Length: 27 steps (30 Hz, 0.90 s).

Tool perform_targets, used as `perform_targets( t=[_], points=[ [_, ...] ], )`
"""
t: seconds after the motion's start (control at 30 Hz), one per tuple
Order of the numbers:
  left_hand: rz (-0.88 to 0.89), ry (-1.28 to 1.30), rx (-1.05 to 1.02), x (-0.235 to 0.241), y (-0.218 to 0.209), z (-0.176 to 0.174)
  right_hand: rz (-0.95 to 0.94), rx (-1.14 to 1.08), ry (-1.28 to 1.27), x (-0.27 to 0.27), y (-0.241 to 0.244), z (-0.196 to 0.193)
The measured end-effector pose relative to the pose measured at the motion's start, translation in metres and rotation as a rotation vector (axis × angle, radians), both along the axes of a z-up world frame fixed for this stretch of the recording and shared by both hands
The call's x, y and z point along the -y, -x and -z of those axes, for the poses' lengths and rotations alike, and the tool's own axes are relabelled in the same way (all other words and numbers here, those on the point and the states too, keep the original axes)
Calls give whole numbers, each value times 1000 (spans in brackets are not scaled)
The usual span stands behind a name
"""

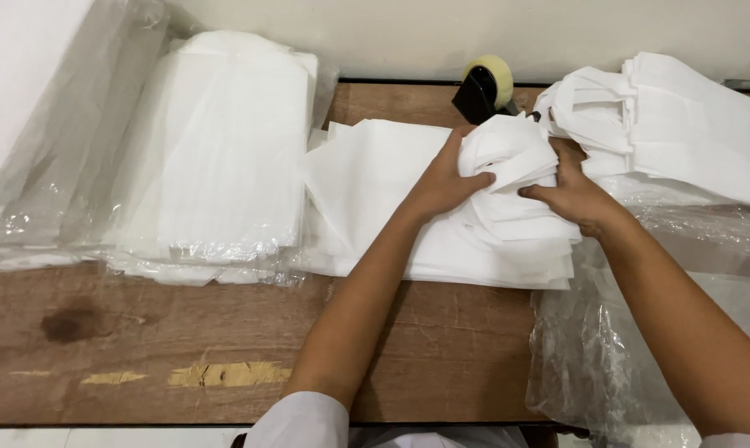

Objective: Picking up individual white non-woven bags from a pile, straightening them, and stacking them neatly on a wooden table.

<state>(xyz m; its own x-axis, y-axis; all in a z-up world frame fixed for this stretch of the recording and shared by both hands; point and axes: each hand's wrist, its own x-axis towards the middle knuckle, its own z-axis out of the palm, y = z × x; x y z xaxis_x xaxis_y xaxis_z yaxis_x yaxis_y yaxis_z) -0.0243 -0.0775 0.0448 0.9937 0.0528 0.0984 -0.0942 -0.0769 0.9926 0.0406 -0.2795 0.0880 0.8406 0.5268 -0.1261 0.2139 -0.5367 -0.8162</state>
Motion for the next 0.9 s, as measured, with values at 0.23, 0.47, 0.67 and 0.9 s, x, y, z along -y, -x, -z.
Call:
perform_targets(
  t=[0.23,0.47,0.67,0.9],
  points=[
    [-51,-622,-47,26,5,-21,174,-189,-42,2,5,5],
    [30,-787,-22,41,-26,9,246,-274,-72,2,35,-23],
    [114,-789,29,44,-58,51,302,-392,-51,10,33,-26],
    [18,-980,259,51,-54,73,382,-515,-69,39,-4,14]
  ],
)
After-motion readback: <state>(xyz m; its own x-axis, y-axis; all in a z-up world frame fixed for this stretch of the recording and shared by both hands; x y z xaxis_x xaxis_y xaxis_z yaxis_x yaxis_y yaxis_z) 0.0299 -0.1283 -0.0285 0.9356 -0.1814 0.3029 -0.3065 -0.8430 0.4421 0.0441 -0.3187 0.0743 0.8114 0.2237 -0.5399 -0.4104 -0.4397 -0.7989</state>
